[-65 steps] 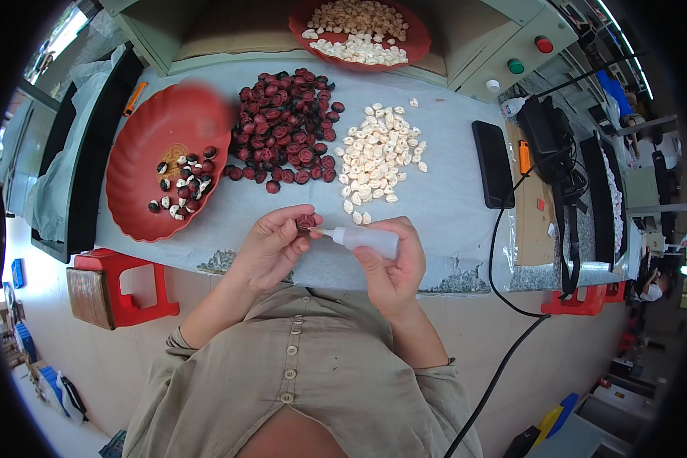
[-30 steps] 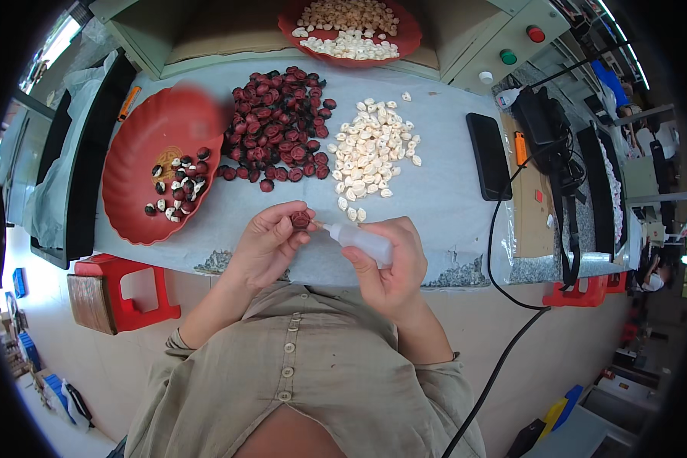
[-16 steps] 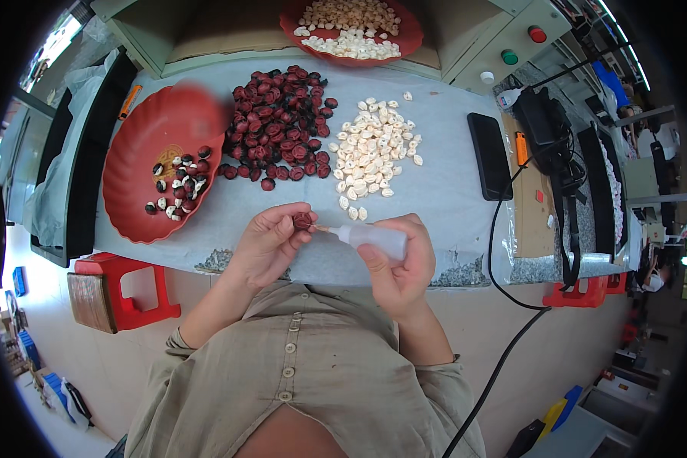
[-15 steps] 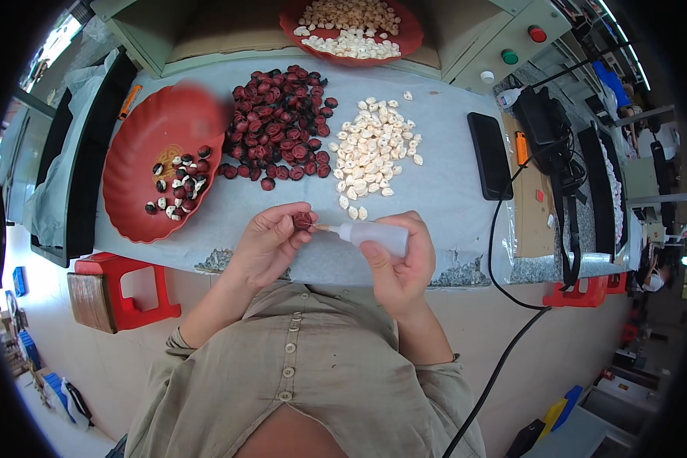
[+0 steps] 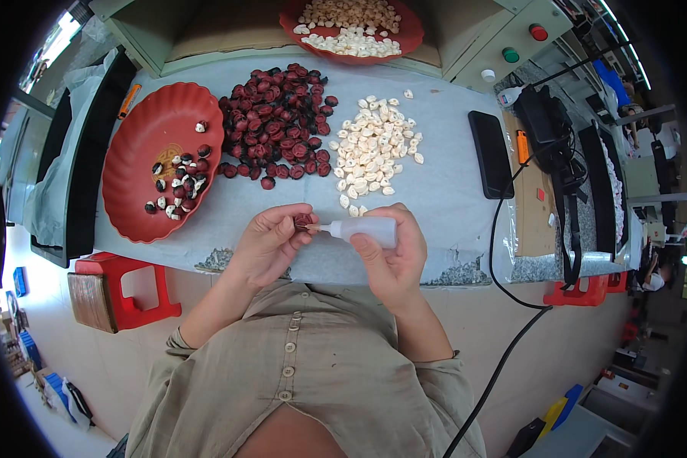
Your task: Assembling small decorative or toy components by applying glue and joining red and white pieces together.
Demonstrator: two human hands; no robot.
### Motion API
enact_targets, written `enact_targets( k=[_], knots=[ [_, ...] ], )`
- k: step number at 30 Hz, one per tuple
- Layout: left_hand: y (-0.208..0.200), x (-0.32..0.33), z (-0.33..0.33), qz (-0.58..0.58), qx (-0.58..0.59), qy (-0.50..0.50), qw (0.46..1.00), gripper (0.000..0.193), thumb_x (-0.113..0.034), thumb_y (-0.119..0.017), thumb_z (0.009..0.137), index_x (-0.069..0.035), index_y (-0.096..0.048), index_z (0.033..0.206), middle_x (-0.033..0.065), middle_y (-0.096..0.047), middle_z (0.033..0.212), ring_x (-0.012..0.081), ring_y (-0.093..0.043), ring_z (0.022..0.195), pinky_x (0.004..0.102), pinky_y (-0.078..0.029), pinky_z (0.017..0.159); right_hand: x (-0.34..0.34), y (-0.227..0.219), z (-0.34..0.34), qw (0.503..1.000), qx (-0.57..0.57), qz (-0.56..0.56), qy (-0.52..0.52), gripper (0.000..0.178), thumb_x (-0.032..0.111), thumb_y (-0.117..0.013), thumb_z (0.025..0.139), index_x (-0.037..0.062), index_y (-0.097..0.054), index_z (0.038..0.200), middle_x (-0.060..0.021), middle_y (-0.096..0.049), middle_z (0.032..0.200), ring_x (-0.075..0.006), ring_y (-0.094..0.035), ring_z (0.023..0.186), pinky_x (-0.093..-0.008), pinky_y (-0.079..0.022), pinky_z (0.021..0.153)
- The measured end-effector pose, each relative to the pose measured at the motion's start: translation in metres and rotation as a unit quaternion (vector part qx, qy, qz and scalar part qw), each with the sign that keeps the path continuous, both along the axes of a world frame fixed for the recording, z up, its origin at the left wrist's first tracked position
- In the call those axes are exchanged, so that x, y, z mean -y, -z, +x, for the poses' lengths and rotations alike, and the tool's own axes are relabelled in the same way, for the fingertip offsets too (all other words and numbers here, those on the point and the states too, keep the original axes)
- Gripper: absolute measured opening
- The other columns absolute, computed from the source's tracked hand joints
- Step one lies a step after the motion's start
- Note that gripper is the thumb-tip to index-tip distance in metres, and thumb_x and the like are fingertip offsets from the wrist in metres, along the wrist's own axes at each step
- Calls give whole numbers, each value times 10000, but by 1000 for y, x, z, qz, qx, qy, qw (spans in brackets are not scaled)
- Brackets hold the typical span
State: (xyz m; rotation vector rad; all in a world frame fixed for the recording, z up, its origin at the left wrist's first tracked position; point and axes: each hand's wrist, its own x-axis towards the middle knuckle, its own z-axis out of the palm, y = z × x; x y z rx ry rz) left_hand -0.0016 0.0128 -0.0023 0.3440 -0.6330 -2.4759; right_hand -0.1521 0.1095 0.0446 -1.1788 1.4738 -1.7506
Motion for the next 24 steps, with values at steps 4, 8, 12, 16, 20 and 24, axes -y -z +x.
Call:
enact_targets(
  k=[4,8,12,16,20,24],
  knots=[
    [0,0,1,-3,10,-1,1000,255,-122,-496,830,16,-530,1042,115,-571,948,162,-548,861,244,-459,746,2,-8,-4,998,-51,17,-17,218,63,-604,742,-13,-471,898,-59,-470,795,-99,-452,680,-197,-369,592],
    [0,-1,0,-8,8,-1,1000,248,-115,-502,826,17,-536,1034,113,-573,942,159,-547,863,243,-459,745,4,-17,-10,995,-89,31,-30,225,59,-614,730,-13,-478,894,-70,-484,790,-112,-463,672,-206,-373,580],
    [0,-1,0,-8,11,1,1000,244,-110,-508,822,17,-540,1028,106,-575,936,156,-543,874,244,-460,744,7,-28,-16,987,-150,36,-49,219,65,-627,716,-14,-494,872,-82,-504,758,-134,-480,650,-221,-379,560],
    [-1,-1,-1,-8,13,1,1000,242,-108,-510,821,17,-541,1026,101,-576,933,158,-542,880,247,-459,743,11,-35,-19,978,-193,45,-62,199,65,-633,707,-15,-507,838,-90,-505,724,-146,-484,633,-226,-379,548],
    [1,0,-1,-9,13,3,1000,239,-102,-509,821,20,-541,1024,103,-577,931,160,-544,873,252,-456,741,9,-32,-24,975,-210,36,-71,223,62,-624,715,-9,-493,881,-87,-515,741,-152,-503,641,-242,-408,565],
    [1,-1,-1,-5,17,-2,1000,236,-98,-505,823,21,-539,1024,107,-578,935,159,-550,853,255,-455,745,6,-14,-41,946,313,-12,-86,344,26,-588,729,4,-415,1025,-96,-543,805,-201,-566,687,-317,-480,612]
  ],
)
